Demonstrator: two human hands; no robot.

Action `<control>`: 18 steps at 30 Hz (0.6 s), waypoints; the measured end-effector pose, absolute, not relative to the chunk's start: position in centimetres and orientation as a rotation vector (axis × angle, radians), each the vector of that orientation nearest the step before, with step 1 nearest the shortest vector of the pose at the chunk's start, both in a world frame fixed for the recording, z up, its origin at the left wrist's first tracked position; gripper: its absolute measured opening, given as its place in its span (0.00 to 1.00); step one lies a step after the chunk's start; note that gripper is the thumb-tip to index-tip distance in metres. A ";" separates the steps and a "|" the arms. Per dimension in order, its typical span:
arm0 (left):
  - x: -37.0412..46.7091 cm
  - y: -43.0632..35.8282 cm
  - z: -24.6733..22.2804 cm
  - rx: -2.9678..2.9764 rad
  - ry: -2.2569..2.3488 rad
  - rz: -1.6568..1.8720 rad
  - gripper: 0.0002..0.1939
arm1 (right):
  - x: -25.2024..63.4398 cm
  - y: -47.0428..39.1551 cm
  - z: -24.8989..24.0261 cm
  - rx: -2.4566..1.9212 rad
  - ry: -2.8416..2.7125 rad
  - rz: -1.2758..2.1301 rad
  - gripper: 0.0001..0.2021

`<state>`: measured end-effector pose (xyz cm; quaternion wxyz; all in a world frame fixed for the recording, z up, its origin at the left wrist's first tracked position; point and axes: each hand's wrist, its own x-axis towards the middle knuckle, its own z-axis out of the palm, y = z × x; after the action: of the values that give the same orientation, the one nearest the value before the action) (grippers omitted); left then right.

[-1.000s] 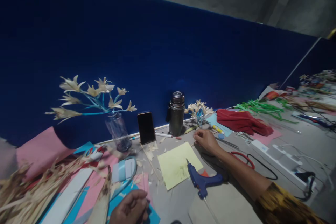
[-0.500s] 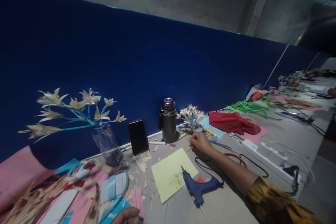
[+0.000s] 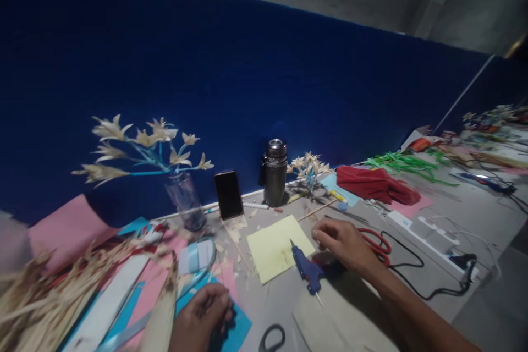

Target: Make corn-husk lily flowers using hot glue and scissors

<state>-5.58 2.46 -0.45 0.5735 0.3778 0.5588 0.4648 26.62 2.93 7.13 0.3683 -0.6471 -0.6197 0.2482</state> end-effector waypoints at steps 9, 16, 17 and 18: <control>-3.4 -1.8 5.0 0.855 1.016 0.888 0.14 | 16.9 -5.7 5.6 -1.479 -1.567 1.247 0.07; -3.6 -3.8 3.8 0.876 1.043 0.942 0.14 | 12.8 -5.9 3.3 -1.328 -1.297 1.507 0.07; -3.6 -3.9 3.5 0.854 1.035 0.946 0.14 | 12.6 -5.9 3.1 -1.308 -1.274 1.541 0.07; -3.6 -4.0 3.1 0.838 1.029 0.950 0.14 | 12.5 -5.9 3.0 -1.296 -1.255 1.575 0.07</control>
<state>-3.59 -4.04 3.14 0.6852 0.3739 0.4593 0.4239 12.50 -5.90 2.97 0.3649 -0.5037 -0.4880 0.6124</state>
